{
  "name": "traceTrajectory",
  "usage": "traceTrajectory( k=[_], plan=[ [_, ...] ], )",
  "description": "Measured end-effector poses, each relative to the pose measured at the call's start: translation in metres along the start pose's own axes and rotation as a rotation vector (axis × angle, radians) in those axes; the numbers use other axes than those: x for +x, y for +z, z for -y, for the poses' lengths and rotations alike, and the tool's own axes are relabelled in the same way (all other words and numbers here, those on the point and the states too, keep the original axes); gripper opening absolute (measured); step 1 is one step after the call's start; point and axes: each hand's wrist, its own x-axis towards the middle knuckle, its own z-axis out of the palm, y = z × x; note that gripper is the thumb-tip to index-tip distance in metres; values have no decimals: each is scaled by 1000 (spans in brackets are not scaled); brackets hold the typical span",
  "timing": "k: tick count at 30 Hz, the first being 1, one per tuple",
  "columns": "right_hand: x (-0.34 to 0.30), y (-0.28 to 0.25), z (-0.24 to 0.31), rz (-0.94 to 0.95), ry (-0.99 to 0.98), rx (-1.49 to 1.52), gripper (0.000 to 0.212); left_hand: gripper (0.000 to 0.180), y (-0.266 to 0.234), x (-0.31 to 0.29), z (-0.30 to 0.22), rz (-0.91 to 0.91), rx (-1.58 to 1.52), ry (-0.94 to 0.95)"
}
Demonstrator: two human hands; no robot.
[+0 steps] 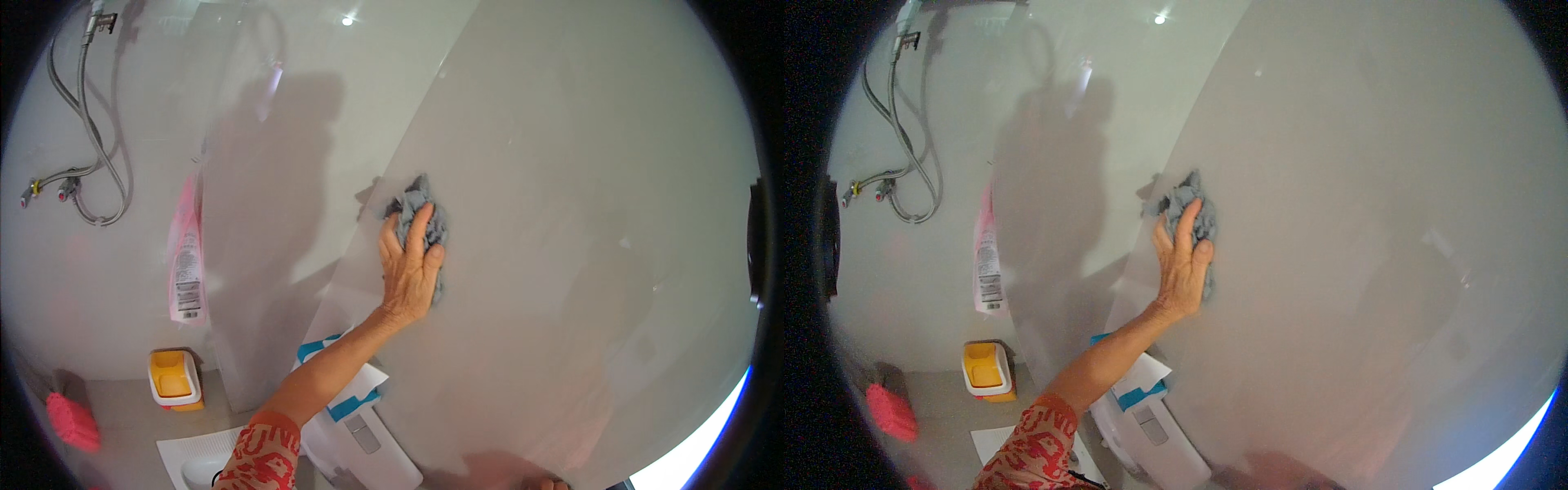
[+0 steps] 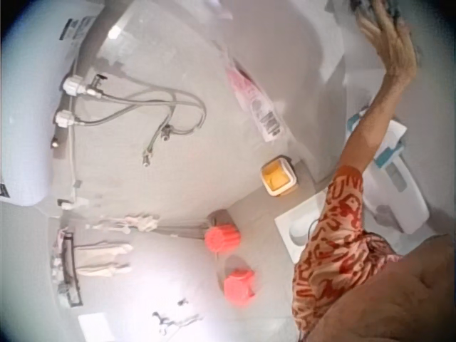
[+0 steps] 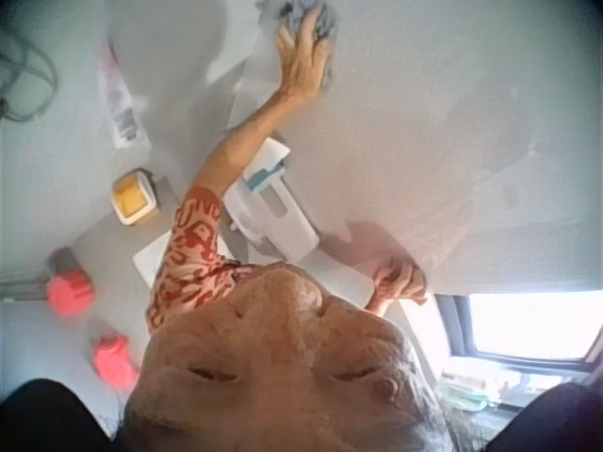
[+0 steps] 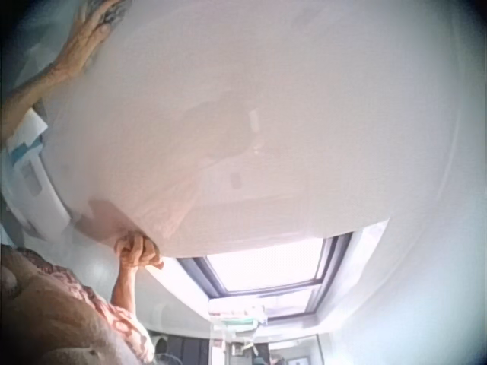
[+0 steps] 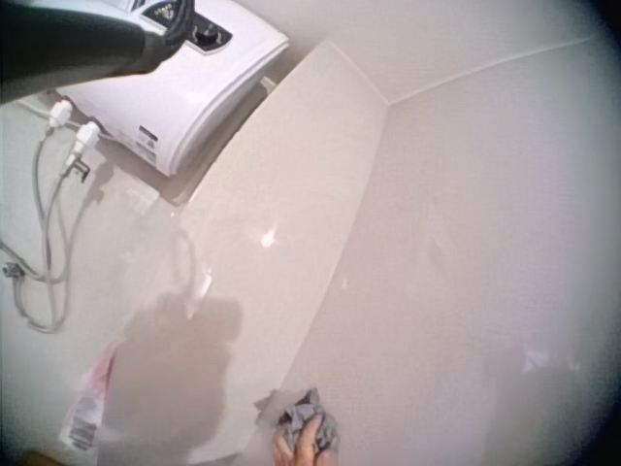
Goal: The person cleans a bathroom sink and surrounding areas using a grey cloth. They wipe the sink basin, the countertop, the window sill, and the wall above the toilet. The person also picks up and wipes a large pink bottle of liquid soap before placing it back on the window sill.
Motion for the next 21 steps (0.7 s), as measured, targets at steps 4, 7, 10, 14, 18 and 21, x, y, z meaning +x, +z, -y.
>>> traceTrajectory(
  k=[4,7,10,14,18,21],
  plan=[
    [-9,0,-1,-3,14,16,35,55,-4,27,10,-32,10,-36],
    [-12,0,0,2,11,20,34,55,-5,48,16,-82,30,-45],
    [-12,-3,-1,-1,13,-3,33,54,-6,62,15,-101,20,0],
    [-15,-6,-4,24,16,35,26,46,-3,64,2,-69,-30,190],
    [-4,-7,0,34,22,6,22,45,3,50,-31,31,-70,265],
    [-5,-6,-3,42,22,47,29,49,4,30,-53,101,-80,360]
  ],
)
